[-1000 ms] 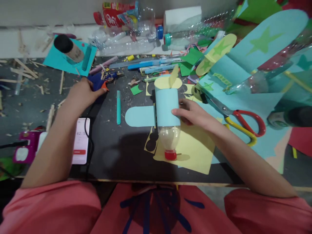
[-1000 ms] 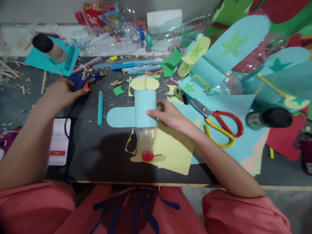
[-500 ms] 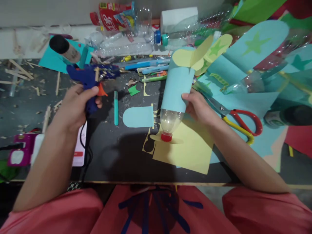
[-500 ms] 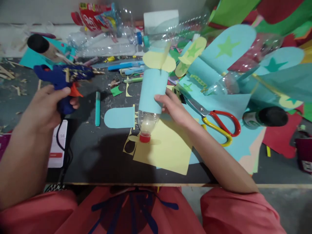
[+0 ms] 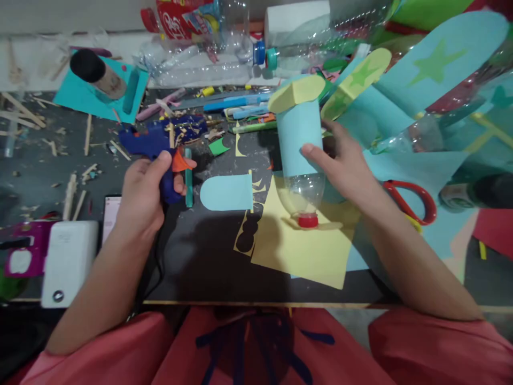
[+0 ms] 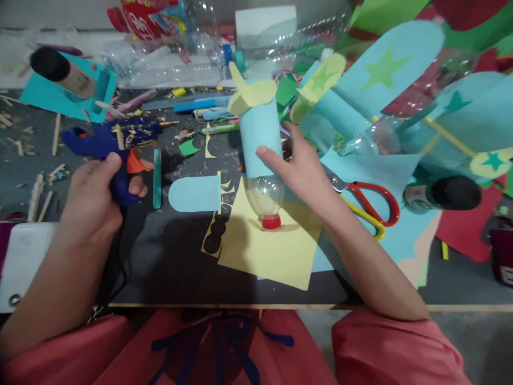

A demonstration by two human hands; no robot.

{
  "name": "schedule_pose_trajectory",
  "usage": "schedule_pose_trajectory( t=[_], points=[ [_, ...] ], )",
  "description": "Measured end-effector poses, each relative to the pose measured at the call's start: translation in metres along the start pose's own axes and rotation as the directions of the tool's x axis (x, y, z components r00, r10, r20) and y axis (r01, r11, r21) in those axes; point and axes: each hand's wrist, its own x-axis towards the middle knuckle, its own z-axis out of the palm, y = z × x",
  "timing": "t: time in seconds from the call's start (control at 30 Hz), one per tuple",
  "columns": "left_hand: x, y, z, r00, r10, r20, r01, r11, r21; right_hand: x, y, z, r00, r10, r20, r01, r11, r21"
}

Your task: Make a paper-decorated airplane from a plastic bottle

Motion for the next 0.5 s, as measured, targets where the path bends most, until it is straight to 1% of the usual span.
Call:
schedule_pose_trajectory(
  t=[0.03,0.1,0.13,0.17,0.2,0.23,0.3,0.4,0.43,0.5],
  points=[
    [-0.004,0.004,0.003,0.999,-0.013,-0.039,0.012,0.999,-0.043,0.001,-0.004,-0.006,0.999,-0.049,-0.018,0.046,0.992,-0.12],
    [-0.012,0.01,0.01,0.992,-0.065,-0.104,0.053,0.991,-0.122,-0.001,-0.019,-0.012,0.983,-0.181,-0.041,0.156,0.927,-0.34],
    [-0.015,0.012,0.014,0.988,-0.092,-0.125,0.072,0.984,-0.161,-0.004,-0.029,-0.011,0.969,-0.248,-0.003,0.223,0.878,-0.423],
    [-0.018,0.012,0.017,0.983,-0.12,-0.139,0.091,0.976,-0.197,-0.007,-0.04,-0.007,0.948,-0.306,0.082,0.307,0.821,-0.481],
    [-0.02,0.011,0.019,0.98,-0.136,-0.144,0.101,0.968,-0.23,-0.011,-0.05,0.0,0.916,-0.35,0.197,0.401,0.762,-0.508],
    [-0.022,0.009,0.021,0.98,-0.14,-0.142,0.1,0.961,-0.256,-0.014,-0.059,0.01,0.885,-0.345,0.312,0.463,0.723,-0.514],
    [-0.023,0.002,0.023,0.986,-0.1,-0.133,0.059,0.957,-0.284,-0.02,-0.07,0.034,0.791,-0.301,0.532,0.573,0.667,-0.475],
    [-0.022,-0.009,0.025,0.99,0.015,-0.141,-0.054,0.96,-0.273,-0.021,-0.071,0.064,0.729,-0.231,0.644,0.606,0.655,-0.451],
    [-0.022,-0.012,0.026,0.988,0.043,-0.148,-0.081,0.96,-0.266,-0.02,-0.07,0.069,0.709,-0.22,0.67,0.615,0.658,-0.435],
    [-0.022,-0.015,0.027,0.985,0.076,-0.156,-0.114,0.96,-0.255,-0.018,-0.066,0.073,0.695,-0.233,0.68,0.621,0.672,-0.404]
  ],
)
